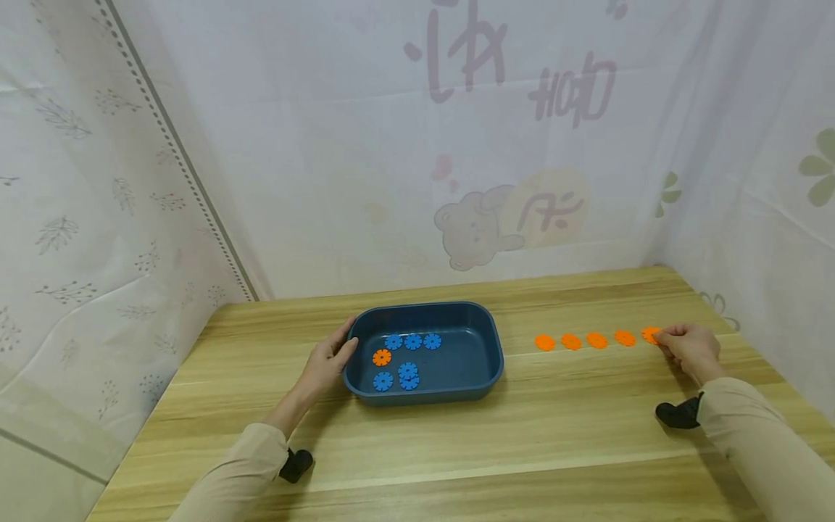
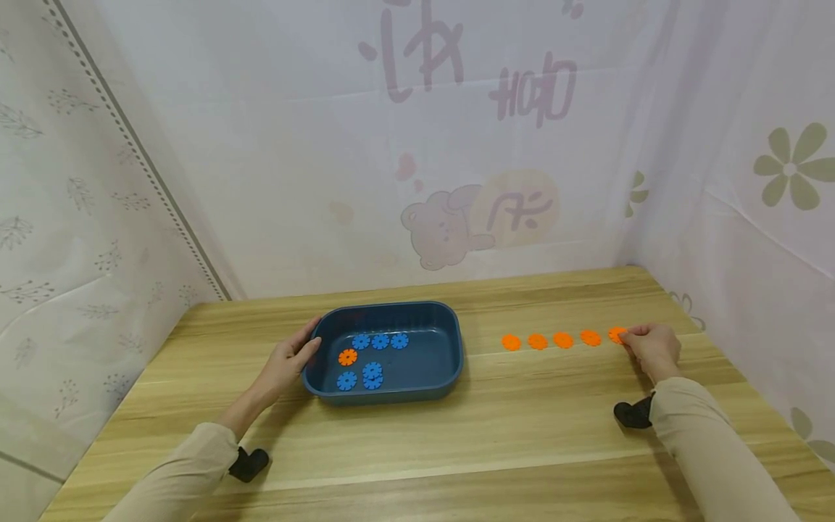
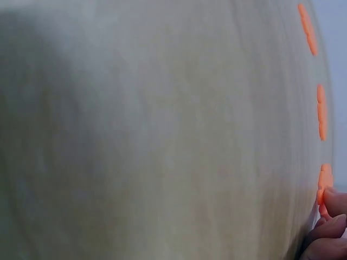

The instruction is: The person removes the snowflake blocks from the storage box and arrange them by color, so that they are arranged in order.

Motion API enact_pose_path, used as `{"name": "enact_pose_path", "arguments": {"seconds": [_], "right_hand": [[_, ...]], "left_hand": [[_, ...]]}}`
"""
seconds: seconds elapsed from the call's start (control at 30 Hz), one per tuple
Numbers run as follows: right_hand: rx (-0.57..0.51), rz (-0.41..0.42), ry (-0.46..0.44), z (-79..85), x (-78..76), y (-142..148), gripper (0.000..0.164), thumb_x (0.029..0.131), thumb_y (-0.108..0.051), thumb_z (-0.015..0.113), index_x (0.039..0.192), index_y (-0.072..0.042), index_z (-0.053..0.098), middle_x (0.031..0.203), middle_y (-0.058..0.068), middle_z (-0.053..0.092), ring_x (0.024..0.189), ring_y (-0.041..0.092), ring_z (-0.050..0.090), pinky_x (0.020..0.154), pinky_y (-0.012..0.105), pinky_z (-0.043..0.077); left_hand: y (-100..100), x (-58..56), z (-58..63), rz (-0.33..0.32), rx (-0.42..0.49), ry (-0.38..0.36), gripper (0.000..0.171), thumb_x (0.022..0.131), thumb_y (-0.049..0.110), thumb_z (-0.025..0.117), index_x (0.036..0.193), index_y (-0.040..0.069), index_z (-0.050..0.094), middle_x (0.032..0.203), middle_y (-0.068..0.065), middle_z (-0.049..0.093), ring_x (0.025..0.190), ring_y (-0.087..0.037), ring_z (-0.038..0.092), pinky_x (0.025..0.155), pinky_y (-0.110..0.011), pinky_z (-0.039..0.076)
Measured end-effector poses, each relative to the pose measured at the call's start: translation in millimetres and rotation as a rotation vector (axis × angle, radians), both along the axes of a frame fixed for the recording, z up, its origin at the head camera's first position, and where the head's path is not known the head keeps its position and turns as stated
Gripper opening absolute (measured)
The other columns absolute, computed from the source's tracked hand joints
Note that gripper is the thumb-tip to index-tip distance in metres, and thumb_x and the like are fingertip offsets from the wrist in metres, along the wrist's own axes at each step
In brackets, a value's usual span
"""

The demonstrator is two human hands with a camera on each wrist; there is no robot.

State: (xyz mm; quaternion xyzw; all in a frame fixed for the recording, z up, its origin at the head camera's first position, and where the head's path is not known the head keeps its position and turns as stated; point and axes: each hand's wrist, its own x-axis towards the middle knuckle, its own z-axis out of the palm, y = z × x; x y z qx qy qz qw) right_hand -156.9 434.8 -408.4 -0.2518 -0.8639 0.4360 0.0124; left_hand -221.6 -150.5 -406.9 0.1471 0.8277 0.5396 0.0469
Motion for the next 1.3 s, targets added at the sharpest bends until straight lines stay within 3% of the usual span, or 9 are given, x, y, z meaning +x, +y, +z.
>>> {"name": "enact_pose_path", "arguments": {"seconds": [0.37,0.5,0.7,1.0,1.3], "right_hand": [[0.067,0.020,0.009,-1.6,0.1,0,0.025,0.089,-0.017,0.058,0.091,0.008,0.060,0.057,-0.006,0.055,0.048,0.008,0.048,0.045,0.025,0.045],[0.027,0.008,0.019,-1.2,3.7,-1,0.026,0.089,-0.017,0.057,0.095,0.008,0.059,0.058,-0.006,0.056,0.049,0.008,0.049,0.046,0.025,0.047],[-0.120,0.069,0.099,4.3,0.3,-17,0.029,0.094,-0.017,0.052,0.107,0.009,0.054,0.065,-0.008,0.058,0.052,0.007,0.050,0.045,0.024,0.046],[-0.229,0.221,0.161,28.6,-17.6,-94,0.049,0.098,-0.023,0.050,0.131,0.012,0.040,0.072,-0.010,0.054,0.055,0.003,0.050,0.049,0.021,0.049],[-0.391,0.352,0.256,44.0,-32.9,-194,0.036,0.096,-0.014,0.054,0.121,0.011,0.048,0.075,-0.006,0.053,0.054,0.003,0.045,0.045,0.017,0.042]], "left_hand": [[-2,1.4,-1.6,0.004,0.002,0.007,0.051,0.101,0.015,0.044,0.147,-0.001,0.027,0.153,-0.016,0.025,0.141,-0.031,0.024,0.111,-0.041,0.026],[-2,1.6,-3.0,0.000,0.002,-0.005,0.052,0.101,0.017,0.044,0.147,0.000,0.027,0.153,-0.016,0.025,0.141,-0.030,0.024,0.112,-0.041,0.026],[-2,2.7,-1.5,0.008,-0.008,-0.025,0.052,0.102,0.020,0.043,0.148,0.003,0.027,0.154,-0.014,0.025,0.141,-0.030,0.024,0.113,-0.043,0.026],[-1,1.8,-0.4,0.012,-0.022,-0.025,0.052,0.102,0.019,0.043,0.148,0.004,0.027,0.154,-0.014,0.025,0.141,-0.030,0.024,0.113,-0.044,0.026],[-1,1.0,-0.5,0.001,-0.001,-0.019,0.052,0.102,0.019,0.042,0.148,0.002,0.026,0.154,-0.014,0.024,0.142,-0.030,0.022,0.113,-0.043,0.025]]}}
